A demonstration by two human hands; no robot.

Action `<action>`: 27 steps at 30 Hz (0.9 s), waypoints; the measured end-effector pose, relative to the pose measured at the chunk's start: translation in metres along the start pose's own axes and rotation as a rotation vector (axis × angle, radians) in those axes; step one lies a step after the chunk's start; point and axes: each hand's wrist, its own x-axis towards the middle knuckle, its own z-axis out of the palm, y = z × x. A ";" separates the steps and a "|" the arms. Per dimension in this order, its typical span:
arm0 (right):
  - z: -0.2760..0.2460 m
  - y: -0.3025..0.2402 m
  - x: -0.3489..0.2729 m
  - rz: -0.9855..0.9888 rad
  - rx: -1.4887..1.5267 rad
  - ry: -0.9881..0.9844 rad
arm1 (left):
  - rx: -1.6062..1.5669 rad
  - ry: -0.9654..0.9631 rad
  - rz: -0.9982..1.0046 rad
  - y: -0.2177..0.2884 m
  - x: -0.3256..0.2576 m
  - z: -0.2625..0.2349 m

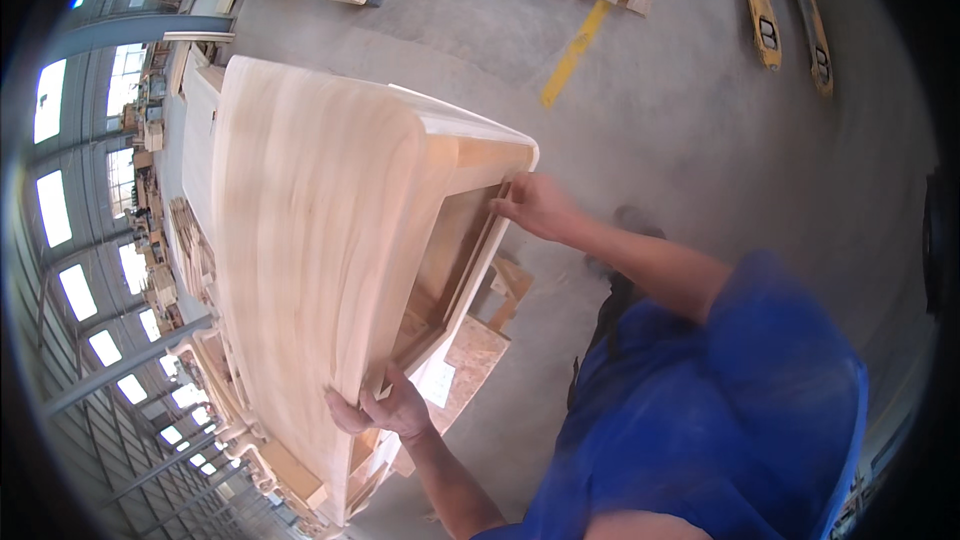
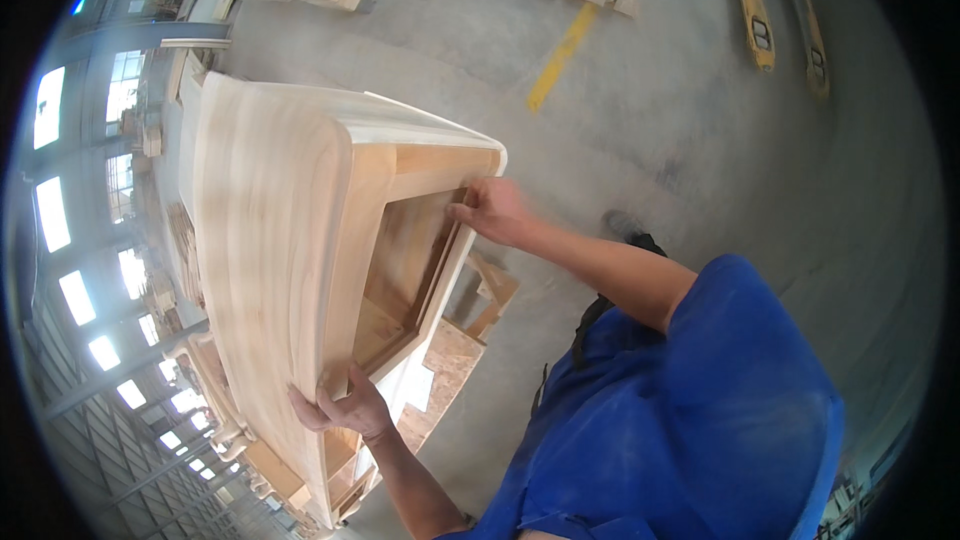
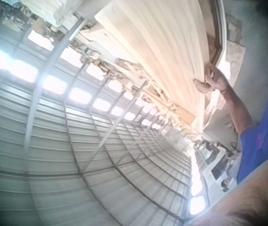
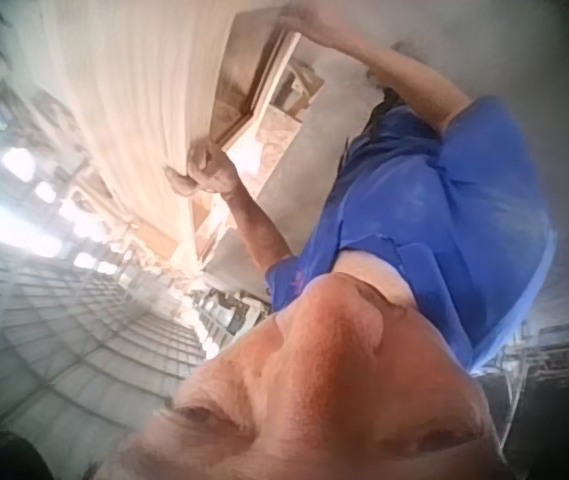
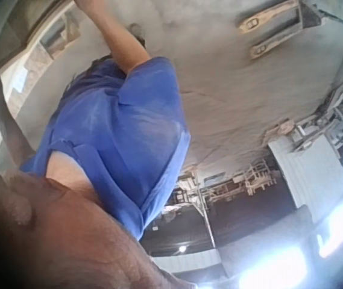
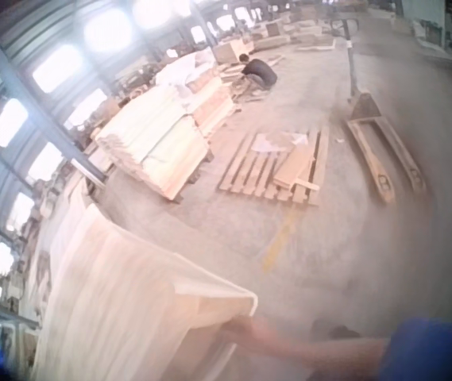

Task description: The person assembles wooden furniture by using a power drill to drive screws into hinges and cabinet joints, and by hand fitting wooden panels and components together.

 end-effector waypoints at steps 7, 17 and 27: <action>-0.019 0.016 0.020 -0.556 -0.287 0.530 | -0.012 0.060 0.014 0.012 0.005 0.009; -0.021 0.019 0.050 -0.502 -0.166 0.280 | -0.022 0.025 0.006 0.011 0.002 0.009; -0.017 0.107 0.081 -0.377 -0.132 0.186 | -0.024 0.012 0.008 0.013 0.005 0.012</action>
